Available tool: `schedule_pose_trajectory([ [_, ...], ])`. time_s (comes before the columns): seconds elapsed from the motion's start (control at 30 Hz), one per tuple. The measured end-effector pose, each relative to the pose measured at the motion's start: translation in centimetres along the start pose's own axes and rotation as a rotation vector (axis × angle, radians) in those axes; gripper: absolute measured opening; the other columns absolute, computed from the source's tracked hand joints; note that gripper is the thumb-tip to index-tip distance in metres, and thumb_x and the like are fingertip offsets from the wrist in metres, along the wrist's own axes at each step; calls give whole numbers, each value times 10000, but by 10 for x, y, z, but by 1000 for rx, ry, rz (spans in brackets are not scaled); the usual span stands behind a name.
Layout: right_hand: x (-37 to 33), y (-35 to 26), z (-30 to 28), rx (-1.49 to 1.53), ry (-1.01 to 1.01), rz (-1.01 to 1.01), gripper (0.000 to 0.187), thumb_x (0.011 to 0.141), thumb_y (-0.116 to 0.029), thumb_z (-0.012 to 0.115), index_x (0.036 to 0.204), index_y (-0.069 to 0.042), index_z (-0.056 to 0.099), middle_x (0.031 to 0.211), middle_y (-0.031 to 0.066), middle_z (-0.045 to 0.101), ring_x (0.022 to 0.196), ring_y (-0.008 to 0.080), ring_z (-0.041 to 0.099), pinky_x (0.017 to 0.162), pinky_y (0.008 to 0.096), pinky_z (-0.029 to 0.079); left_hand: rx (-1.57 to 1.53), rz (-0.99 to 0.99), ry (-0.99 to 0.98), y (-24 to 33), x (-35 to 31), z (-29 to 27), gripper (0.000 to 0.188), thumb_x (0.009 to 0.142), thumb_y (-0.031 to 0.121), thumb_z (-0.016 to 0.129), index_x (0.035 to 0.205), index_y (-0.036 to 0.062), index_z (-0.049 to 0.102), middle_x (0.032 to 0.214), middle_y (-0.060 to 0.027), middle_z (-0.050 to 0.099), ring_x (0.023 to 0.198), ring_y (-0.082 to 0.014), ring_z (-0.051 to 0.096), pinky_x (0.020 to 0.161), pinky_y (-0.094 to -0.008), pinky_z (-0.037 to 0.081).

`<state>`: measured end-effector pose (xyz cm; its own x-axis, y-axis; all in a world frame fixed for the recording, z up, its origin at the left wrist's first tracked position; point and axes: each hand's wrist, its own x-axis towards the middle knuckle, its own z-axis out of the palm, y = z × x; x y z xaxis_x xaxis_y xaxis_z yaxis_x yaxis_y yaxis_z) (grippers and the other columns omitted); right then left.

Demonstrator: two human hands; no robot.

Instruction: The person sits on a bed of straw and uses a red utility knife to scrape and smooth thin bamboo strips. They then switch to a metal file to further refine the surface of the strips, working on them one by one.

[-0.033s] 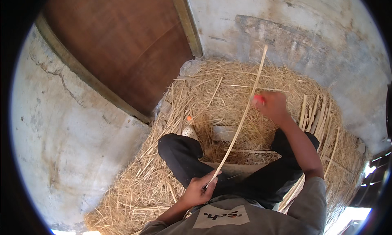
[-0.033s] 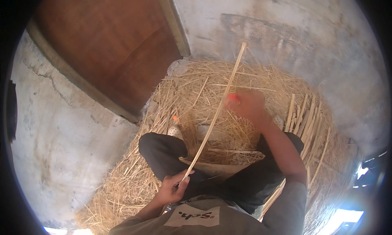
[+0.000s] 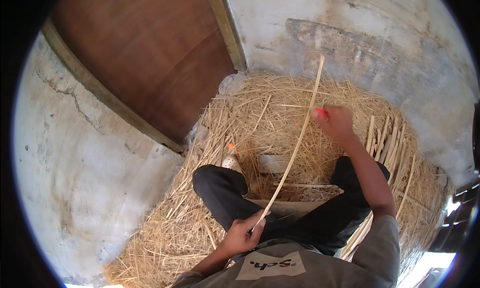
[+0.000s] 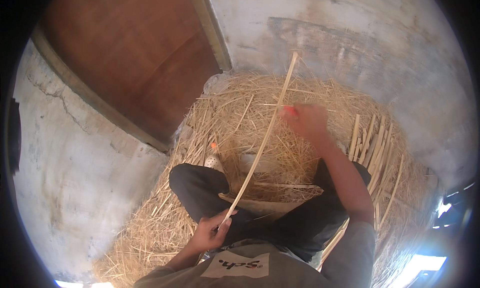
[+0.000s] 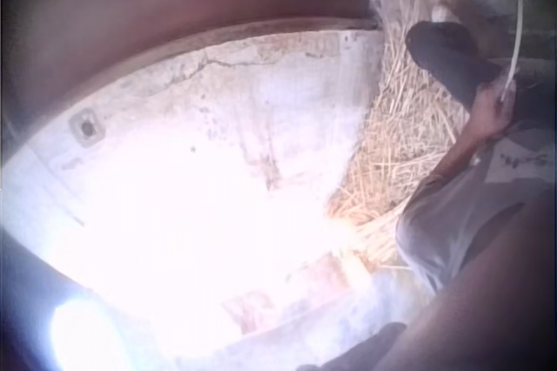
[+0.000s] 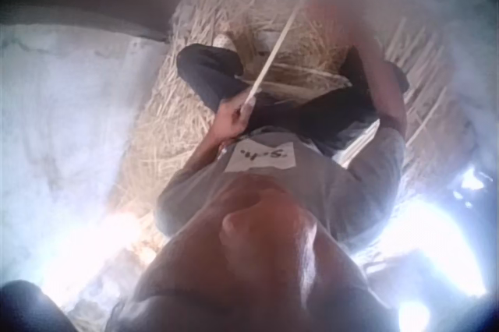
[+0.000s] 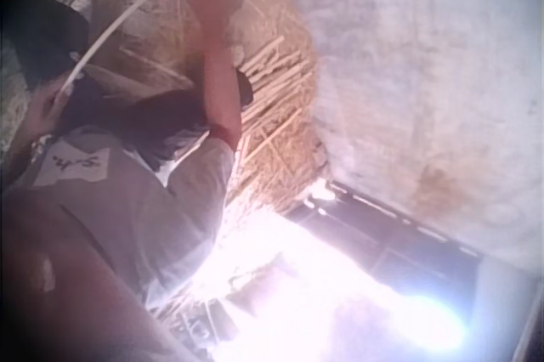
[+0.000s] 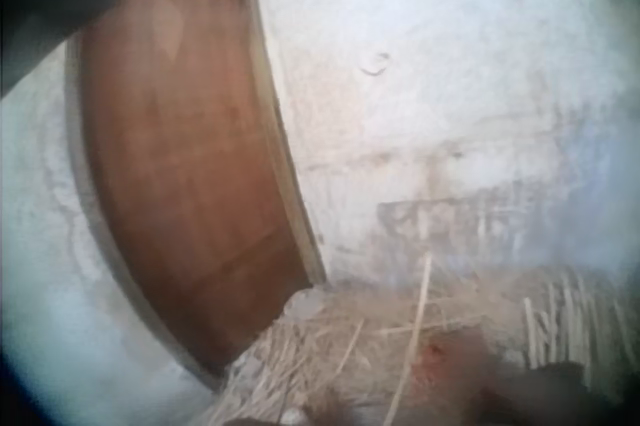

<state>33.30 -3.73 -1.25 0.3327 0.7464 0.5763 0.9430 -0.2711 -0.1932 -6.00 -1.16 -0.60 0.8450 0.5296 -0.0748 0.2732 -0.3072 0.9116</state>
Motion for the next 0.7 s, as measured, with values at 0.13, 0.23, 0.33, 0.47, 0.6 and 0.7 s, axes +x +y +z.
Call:
schedule_pose_trajectory([
  [0.13, -4, 7, 12, 54, 60, -10, 610, 816, -645, 592, 586, -82, 550, 453, 85, 467, 401, 268, 506, 429, 409, 400, 95, 111, 0, -5, 2, -1, 368, 901, 60, 575, 1266, 12, 571, 642, -146, 601, 461, -172, 572, 502, -279, 474],
  [0.23, -7, -4, 7, 43, 87, -11, 612, 819, -651, 586, 580, -88, 545, 437, 79, 453, 383, 254, 491, 416, 398, 387, 167, 290, 63, -24, -1, 2, 354, 887, 58, 581, 1237, 2, 589, 702, -173, 642, 502, -237, 627, 517, -300, 505],
  [0.33, 13, 16, 2, 20, 92, -27, 601, 842, -646, 562, 598, -96, 572, 439, 77, 452, 382, 254, 484, 411, 387, 382, 181, 76, -36, -6, 2, -3, 342, 875, 67, 594, 1207, -16, 602, 739, -180, 660, 529, -270, 646, 522, -323, 522],
  [0.47, 12, 23, 1, -144, -114, 177, 559, 836, -649, 557, 661, -124, 638, 539, 62, 563, 496, 208, 585, 458, 347, 441, 237, 152, -32, -23, -10, 0, 356, 851, 66, 617, 1190, -40, 600, 715, -170, 657, 535, -289, 650, 515, -340, 528],
  [0.6, 19, 55, -9, -189, -141, 370, 563, 852, -660, 518, 735, -140, 700, 550, 65, 576, 521, 220, 601, 494, 363, 468, 272, 122, -118, -21, -28, -1, 357, 837, 61, 628, 1175, -51, 601, 717, -166, 659, 516, -285, 643, 503, -342, 525],
  [0.7, 9, 46, -2, -206, -202, 270, 575, 852, -669, 504, 782, -140, 719, 580, 79, 600, 551, 240, 614, 530, 387, 486, 242, 109, -94, -21, -33, 3, 348, 839, 76, 633, 1162, -49, 607, 726, -180, 663, 494, -295, 627, 484, -361, 519],
])
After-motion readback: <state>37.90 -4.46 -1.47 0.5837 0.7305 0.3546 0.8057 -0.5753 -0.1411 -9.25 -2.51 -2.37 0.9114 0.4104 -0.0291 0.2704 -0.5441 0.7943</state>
